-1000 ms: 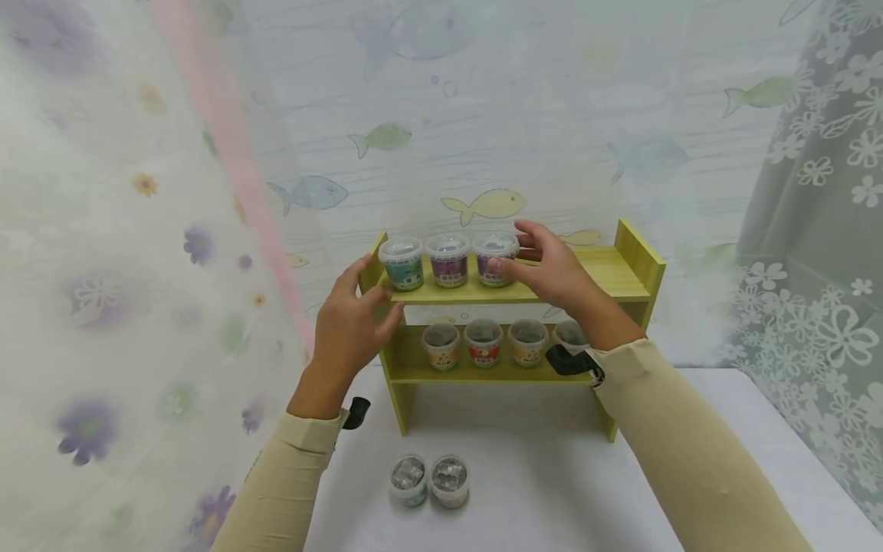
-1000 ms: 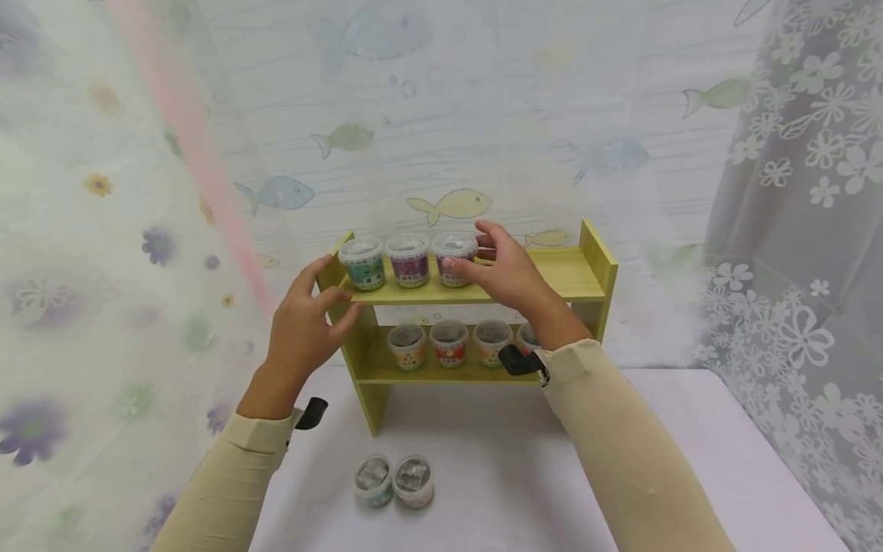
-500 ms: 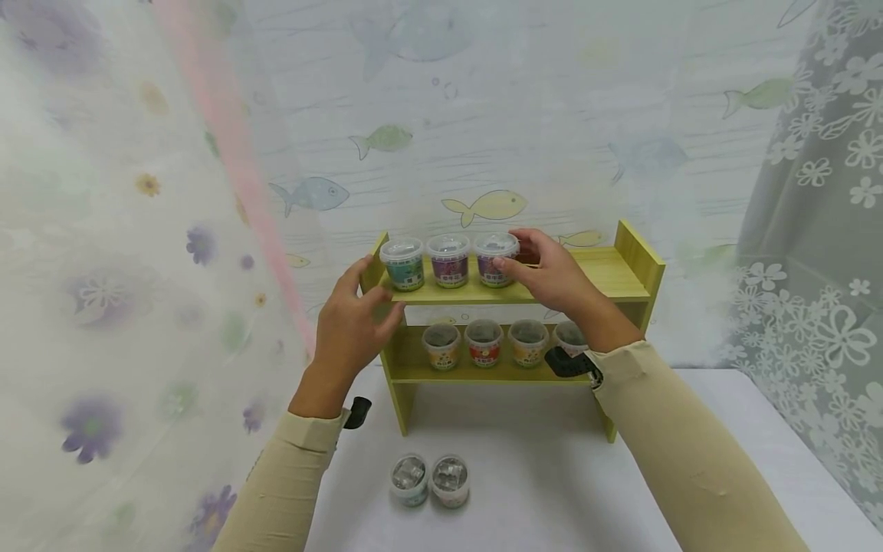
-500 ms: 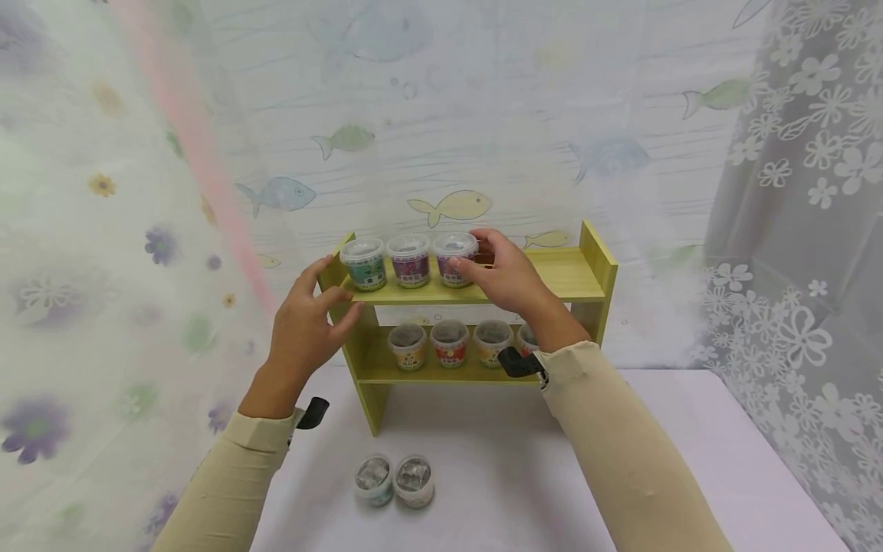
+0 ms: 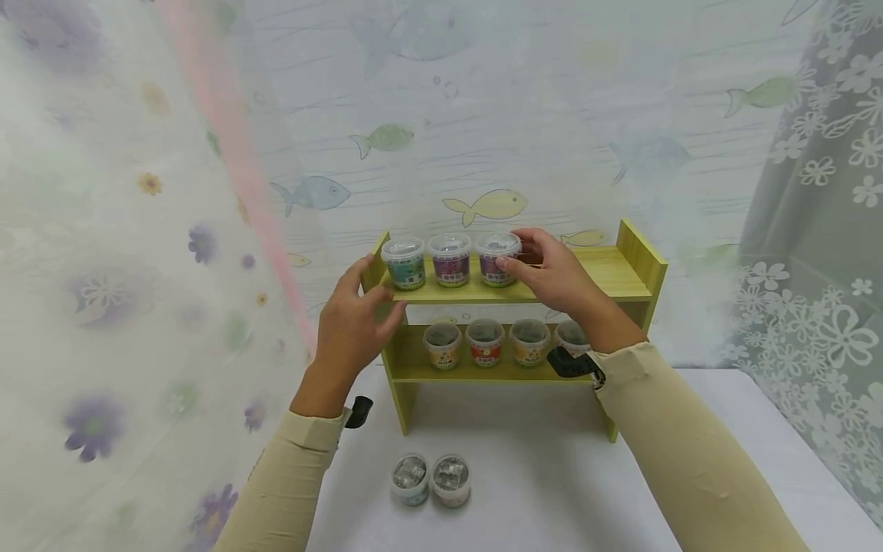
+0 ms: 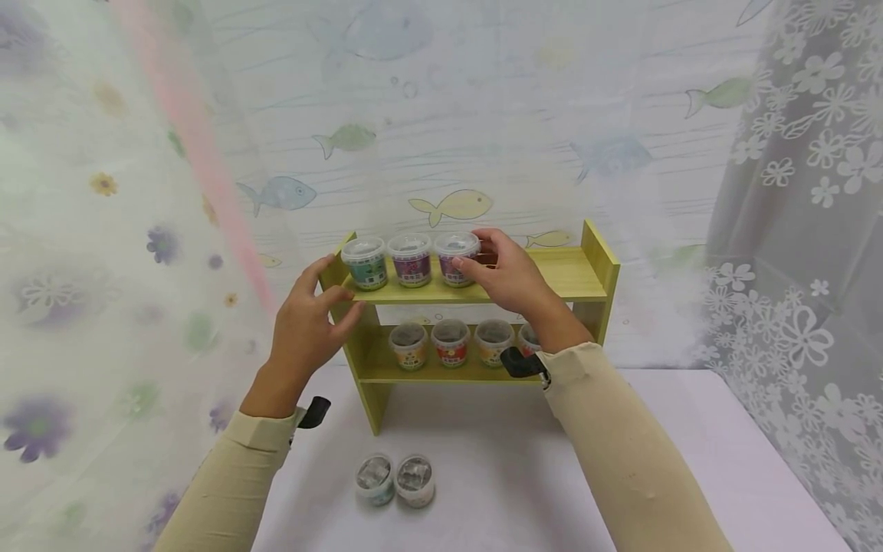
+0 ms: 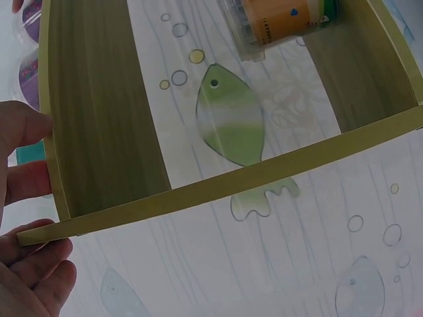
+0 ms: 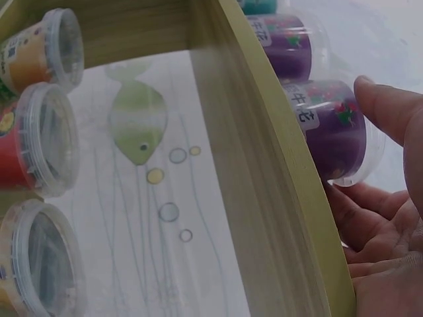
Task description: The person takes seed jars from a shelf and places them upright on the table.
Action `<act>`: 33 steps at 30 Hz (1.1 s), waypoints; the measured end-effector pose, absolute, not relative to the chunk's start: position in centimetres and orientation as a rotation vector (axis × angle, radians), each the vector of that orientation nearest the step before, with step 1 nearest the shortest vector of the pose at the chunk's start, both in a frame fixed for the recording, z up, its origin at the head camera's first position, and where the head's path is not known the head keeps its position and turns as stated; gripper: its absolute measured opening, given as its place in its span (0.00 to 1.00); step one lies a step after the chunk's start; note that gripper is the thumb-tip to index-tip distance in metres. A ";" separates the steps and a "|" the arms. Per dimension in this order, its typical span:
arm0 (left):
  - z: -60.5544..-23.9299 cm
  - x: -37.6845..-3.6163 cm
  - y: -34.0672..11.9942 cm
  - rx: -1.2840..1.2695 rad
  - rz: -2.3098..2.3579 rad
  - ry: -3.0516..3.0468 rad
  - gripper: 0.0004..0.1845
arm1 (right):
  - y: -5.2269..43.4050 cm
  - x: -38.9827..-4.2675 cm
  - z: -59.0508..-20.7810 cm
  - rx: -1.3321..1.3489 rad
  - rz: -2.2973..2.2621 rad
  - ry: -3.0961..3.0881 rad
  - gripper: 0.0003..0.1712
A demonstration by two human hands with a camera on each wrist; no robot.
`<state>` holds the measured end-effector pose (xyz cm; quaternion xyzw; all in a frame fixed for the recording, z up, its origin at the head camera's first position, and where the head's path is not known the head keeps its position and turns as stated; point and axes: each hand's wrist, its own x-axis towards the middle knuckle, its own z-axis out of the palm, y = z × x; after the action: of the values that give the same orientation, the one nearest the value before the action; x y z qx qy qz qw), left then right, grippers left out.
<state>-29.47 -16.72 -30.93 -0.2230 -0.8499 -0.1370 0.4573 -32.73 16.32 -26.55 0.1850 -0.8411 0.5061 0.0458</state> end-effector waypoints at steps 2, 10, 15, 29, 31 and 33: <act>-30.9 -29.4 -16.7 -0.547 -0.337 -2.097 0.11 | 16.3 -32.7 -26.6 0.571 1.549 -2.564 0.46; -31.0 -29.6 -16.7 -0.550 -0.339 -2.086 0.11 | 16.5 -32.6 -26.4 0.561 1.553 -2.569 0.47; -31.0 -29.6 -16.7 -0.556 -0.341 -2.071 0.11 | 16.3 -32.6 -26.3 0.529 1.546 -2.590 0.54; -31.1 -29.7 -16.8 -0.550 -0.348 -2.087 0.12 | 15.3 -32.6 -26.1 0.486 1.513 -2.543 0.46; -31.1 -29.7 -16.8 -0.552 -0.347 -2.083 0.12 | 15.3 -32.6 -26.1 0.488 1.509 -2.544 0.46; -31.1 -29.8 -16.8 -0.553 -0.344 -2.083 0.12 | 15.3 -32.6 -26.0 0.490 1.504 -2.548 0.45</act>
<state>-29.76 -16.80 -31.11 -0.2248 -0.8467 -0.1399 0.4615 -32.61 15.31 -26.01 0.1629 -0.8475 0.5002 0.0709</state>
